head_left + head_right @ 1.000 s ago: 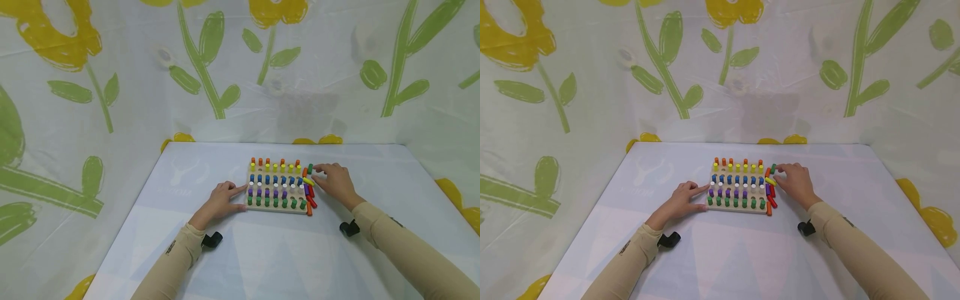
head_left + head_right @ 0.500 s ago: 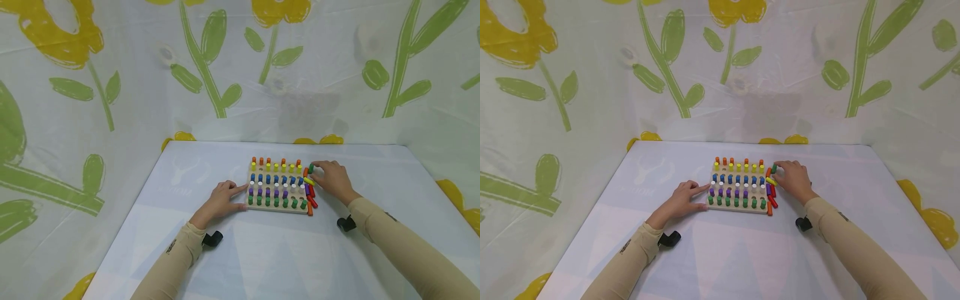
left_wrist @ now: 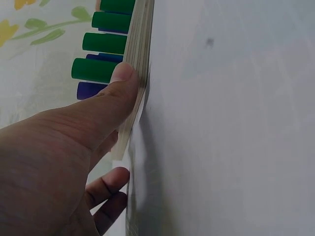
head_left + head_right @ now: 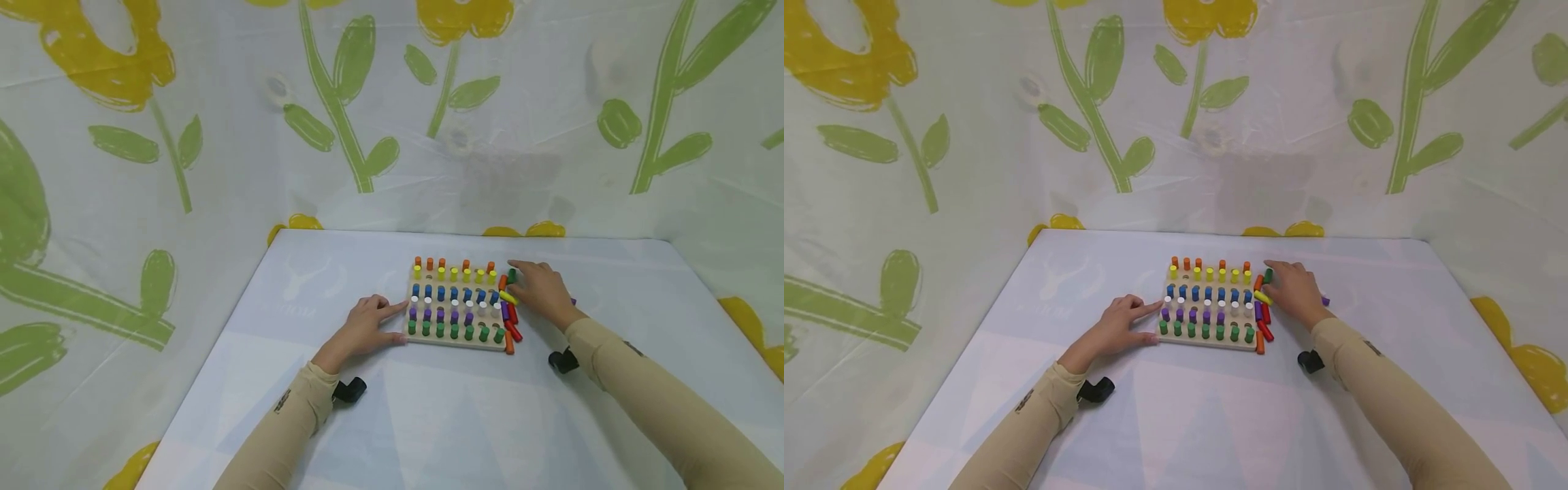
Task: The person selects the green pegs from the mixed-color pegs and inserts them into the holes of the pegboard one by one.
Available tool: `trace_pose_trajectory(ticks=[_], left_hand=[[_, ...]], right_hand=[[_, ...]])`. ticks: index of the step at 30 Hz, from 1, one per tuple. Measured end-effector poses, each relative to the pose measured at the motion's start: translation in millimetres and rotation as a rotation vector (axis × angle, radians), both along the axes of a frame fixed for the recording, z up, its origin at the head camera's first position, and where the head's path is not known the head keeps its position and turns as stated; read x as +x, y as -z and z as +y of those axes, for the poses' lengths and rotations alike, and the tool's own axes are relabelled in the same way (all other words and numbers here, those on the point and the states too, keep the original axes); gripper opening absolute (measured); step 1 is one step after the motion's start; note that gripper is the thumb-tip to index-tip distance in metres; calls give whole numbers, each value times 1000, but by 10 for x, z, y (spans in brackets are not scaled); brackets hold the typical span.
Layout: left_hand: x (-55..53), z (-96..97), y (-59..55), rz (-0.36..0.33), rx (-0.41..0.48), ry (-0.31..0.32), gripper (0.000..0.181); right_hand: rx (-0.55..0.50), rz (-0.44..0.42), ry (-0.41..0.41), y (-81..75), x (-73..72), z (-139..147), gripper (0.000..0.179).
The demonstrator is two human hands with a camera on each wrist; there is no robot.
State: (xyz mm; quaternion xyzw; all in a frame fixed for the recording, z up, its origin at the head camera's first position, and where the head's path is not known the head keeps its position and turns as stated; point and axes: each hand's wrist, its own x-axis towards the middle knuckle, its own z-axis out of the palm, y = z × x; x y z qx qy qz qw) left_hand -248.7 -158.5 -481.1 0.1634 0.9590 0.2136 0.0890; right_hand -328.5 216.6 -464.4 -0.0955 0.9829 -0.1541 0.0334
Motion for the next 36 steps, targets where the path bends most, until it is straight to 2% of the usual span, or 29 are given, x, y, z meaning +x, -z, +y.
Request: trace_pose_trajectory(ticks=[12, 24, 29, 36], left_hand=[[5, 6, 6, 10, 6, 10, 76], [24, -4, -15, 15, 5, 8, 76], [27, -3, -34, 12, 8, 3, 77], [25, 3, -24, 7, 7, 0, 77]], right_hand=[[-31, 10, -19, 26, -19, -4, 56], [-68, -29, -19, -12, 17, -23, 54], [-62, -45, -15, -14, 41, -9, 58], [-87, -51, -11, -11, 78, 22, 73]])
